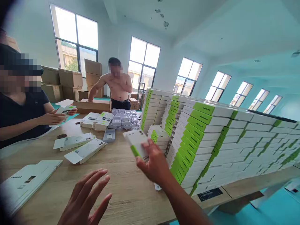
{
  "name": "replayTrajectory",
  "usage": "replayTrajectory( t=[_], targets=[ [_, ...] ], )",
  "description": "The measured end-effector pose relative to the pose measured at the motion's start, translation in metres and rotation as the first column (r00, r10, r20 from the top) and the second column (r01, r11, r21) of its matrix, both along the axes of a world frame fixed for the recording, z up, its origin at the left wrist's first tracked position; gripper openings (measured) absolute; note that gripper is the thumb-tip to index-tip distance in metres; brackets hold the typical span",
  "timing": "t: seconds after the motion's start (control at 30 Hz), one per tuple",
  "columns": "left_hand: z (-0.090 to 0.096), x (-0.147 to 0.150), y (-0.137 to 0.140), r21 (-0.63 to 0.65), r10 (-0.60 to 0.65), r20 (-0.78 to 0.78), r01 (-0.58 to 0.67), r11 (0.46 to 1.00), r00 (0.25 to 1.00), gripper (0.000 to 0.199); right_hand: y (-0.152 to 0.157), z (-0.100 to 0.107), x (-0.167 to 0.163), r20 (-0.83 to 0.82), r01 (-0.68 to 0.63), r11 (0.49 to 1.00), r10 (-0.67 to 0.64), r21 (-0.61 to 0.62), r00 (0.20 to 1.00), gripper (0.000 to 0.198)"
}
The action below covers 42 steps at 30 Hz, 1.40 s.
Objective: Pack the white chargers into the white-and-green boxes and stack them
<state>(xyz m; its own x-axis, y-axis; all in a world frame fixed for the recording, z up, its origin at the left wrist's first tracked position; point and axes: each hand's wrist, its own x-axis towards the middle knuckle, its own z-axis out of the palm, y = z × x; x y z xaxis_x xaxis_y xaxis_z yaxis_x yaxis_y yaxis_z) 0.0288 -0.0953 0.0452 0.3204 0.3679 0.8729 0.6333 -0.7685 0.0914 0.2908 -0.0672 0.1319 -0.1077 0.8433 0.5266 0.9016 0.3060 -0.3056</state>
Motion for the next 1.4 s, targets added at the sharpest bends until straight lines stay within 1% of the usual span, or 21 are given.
replayTrajectory(
  t=[0.03,0.1,0.17,0.23,0.3,0.37,0.4,0.43,0.47,0.53,0.6,0.7,0.77,0.87,0.97,1.07,1.1,1.2,1.27,1.33,1.4],
  targets=[
    [-0.010,0.001,0.003,-0.029,-0.024,-0.024,0.023,0.999,0.999,0.040,0.023,0.005,0.013,0.080,0.118,0.989,-0.125,0.094,0.989,0.053],
    [-0.035,0.003,0.006,-0.048,-0.094,-0.118,0.089,0.995,0.988,0.039,0.062,0.019,0.039,0.214,0.275,0.944,-0.311,0.182,0.926,0.047],
    [-0.058,0.003,0.007,-0.052,-0.146,-0.206,0.138,0.989,0.968,0.039,0.084,0.030,0.055,0.250,0.324,0.924,-0.369,0.202,0.895,0.038],
    [-0.072,-0.001,0.007,-0.120,-0.154,-0.243,0.128,0.985,0.958,0.039,0.086,0.027,0.054,0.236,0.323,0.922,-0.370,0.214,0.899,0.036],
    [-0.072,-0.012,0.013,-0.250,-0.099,-0.250,0.035,0.968,0.963,0.039,0.068,0.000,0.038,0.209,0.232,0.944,-0.282,0.237,0.936,0.038],
    [-0.060,-0.029,0.032,-0.394,0.028,-0.291,-0.147,0.907,0.956,0.037,0.036,-0.046,0.014,0.165,0.021,0.975,-0.058,0.222,0.985,0.034],
    [-0.051,-0.040,0.048,-0.452,0.114,-0.337,-0.267,0.851,0.935,0.037,0.017,-0.073,0.001,0.139,-0.094,0.982,0.071,0.166,0.988,0.030],
    [-0.041,-0.052,0.068,-0.497,0.203,-0.410,-0.404,0.768,0.889,0.039,-0.002,-0.101,-0.011,0.094,-0.176,0.979,0.166,0.107,0.982,0.024],
    [-0.031,-0.064,0.090,-0.501,0.271,-0.442,-0.486,0.716,0.855,0.042,-0.020,-0.126,-0.023,0.044,-0.236,0.969,0.234,0.066,0.971,0.021],
    [-0.014,-0.085,0.136,-0.494,0.362,-0.497,-0.600,0.629,0.789,0.050,-0.047,-0.167,-0.040,-0.038,-0.308,0.945,0.314,0.110,0.949,0.018],
    [-0.002,-0.097,0.174,-0.505,0.372,-0.564,-0.664,0.551,0.737,0.064,-0.062,-0.187,-0.049,-0.101,-0.305,0.934,0.327,0.186,0.940,0.017],
    [0.005,-0.095,0.202,-0.524,0.294,-0.646,-0.689,0.501,0.705,0.070,-0.069,-0.186,-0.042,-0.177,-0.218,0.957,0.253,0.192,0.951,0.018],
    [0.003,-0.083,0.198,-0.531,0.233,-0.683,-0.690,0.492,0.692,0.069,-0.069,-0.177,-0.024,-0.161,-0.142,0.980,0.164,0.140,0.973,0.019],
    [-0.003,-0.065,0.168,-0.542,0.151,-0.714,-0.677,0.498,0.683,0.068,-0.064,-0.171,0.010,-0.069,0.037,0.997,-0.033,0.064,0.997,0.024],
    [-0.005,-0.062,0.132,-0.582,0.002,-0.711,-0.589,0.561,0.704,0.061,-0.056,-0.171,0.043,-0.013,0.192,0.978,-0.194,-0.082,0.981,0.033],
    [0.000,-0.076,0.112,-0.616,-0.198,-0.698,-0.437,0.656,0.688,0.042,-0.051,-0.169,0.068,0.000,0.161,0.955,-0.167,-0.250,0.986,0.047],
    [0.001,-0.081,0.109,-0.608,-0.236,-0.695,-0.379,0.697,0.679,0.046,-0.051,-0.167,0.073,-0.001,0.130,0.950,-0.136,-0.283,0.991,0.052],
    [0.002,-0.086,0.110,-0.554,-0.332,-0.694,-0.179,0.813,0.640,0.094,-0.053,-0.161,0.086,-0.005,0.054,0.945,-0.059,-0.322,0.998,0.053],
    [0.001,-0.078,0.113,-0.582,-0.460,-0.696,-0.058,0.811,0.551,0.107,-0.055,-0.158,0.091,-0.018,0.023,0.945,-0.030,-0.326,0.999,0.044],
    [0.001,-0.066,0.114,-0.654,-0.584,-0.672,0.005,0.757,0.456,0.108,-0.057,-0.156,0.094,-0.035,0.008,0.948,-0.020,-0.317,0.999,0.033],
    [0.003,-0.057,0.114,-0.687,-0.616,-0.643,0.013,0.727,0.455,0.102,-0.058,-0.153,0.095,-0.049,0.003,0.956,-0.018,-0.292,0.999,0.026]
  ],
)
